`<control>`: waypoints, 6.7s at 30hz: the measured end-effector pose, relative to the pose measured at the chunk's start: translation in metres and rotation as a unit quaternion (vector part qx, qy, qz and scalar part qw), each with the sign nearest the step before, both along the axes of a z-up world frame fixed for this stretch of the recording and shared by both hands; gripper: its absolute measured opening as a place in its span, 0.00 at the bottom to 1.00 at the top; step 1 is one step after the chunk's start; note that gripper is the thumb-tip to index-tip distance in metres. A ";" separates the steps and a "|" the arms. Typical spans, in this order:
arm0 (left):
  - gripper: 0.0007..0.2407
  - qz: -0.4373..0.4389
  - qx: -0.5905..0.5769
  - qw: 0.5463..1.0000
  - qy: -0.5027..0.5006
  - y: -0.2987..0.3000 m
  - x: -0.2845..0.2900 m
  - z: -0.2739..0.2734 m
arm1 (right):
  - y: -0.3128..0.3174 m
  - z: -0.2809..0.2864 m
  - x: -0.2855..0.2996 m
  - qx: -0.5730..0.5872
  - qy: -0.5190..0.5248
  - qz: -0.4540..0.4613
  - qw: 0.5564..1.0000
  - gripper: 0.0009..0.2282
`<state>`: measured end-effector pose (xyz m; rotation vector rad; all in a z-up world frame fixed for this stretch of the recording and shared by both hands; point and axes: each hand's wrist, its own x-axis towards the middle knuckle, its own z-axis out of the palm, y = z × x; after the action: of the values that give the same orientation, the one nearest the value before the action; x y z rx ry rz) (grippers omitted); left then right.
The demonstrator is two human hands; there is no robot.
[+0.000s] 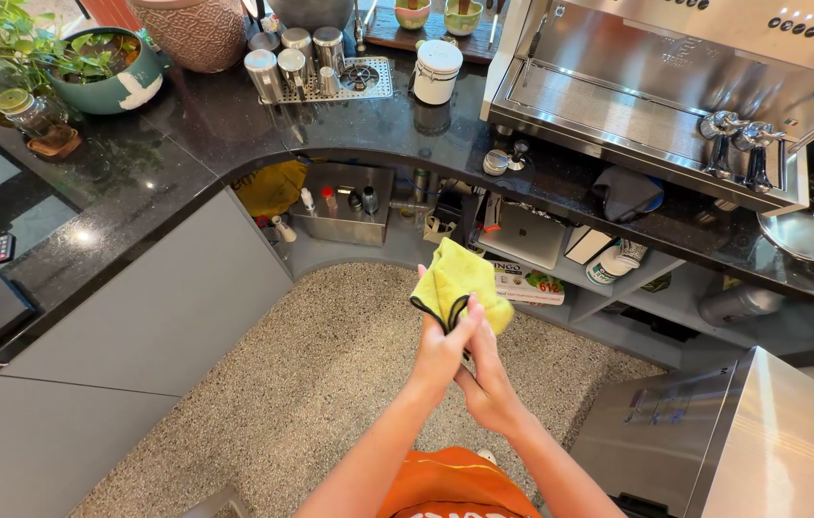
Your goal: The person is cleaning the front panel and group heads of an espresso machine with a cloth and emptying coffee grounds.
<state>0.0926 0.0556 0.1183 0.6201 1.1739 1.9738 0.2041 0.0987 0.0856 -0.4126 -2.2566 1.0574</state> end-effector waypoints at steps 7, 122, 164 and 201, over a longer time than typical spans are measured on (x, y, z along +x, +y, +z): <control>0.24 -0.018 -0.084 0.974 -0.211 -0.006 -0.035 -0.046 | 0.023 0.033 0.015 -0.107 -0.018 0.075 0.991 0.40; 0.09 0.384 0.098 0.699 0.595 0.593 -0.133 0.090 | 0.485 0.134 -0.027 0.098 0.183 -0.303 0.930 0.07; 0.17 0.170 0.098 0.648 0.736 0.621 0.006 0.139 | 0.520 0.121 0.099 0.022 0.208 -0.301 0.930 0.06; 0.20 0.336 0.054 0.648 0.682 0.638 0.011 0.067 | 0.541 0.089 0.064 -0.142 0.138 -0.170 0.965 0.07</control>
<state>0.1037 0.6932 0.1855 2.2407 2.4134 1.9776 0.2679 0.6394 0.1746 -0.6979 -1.7185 1.1725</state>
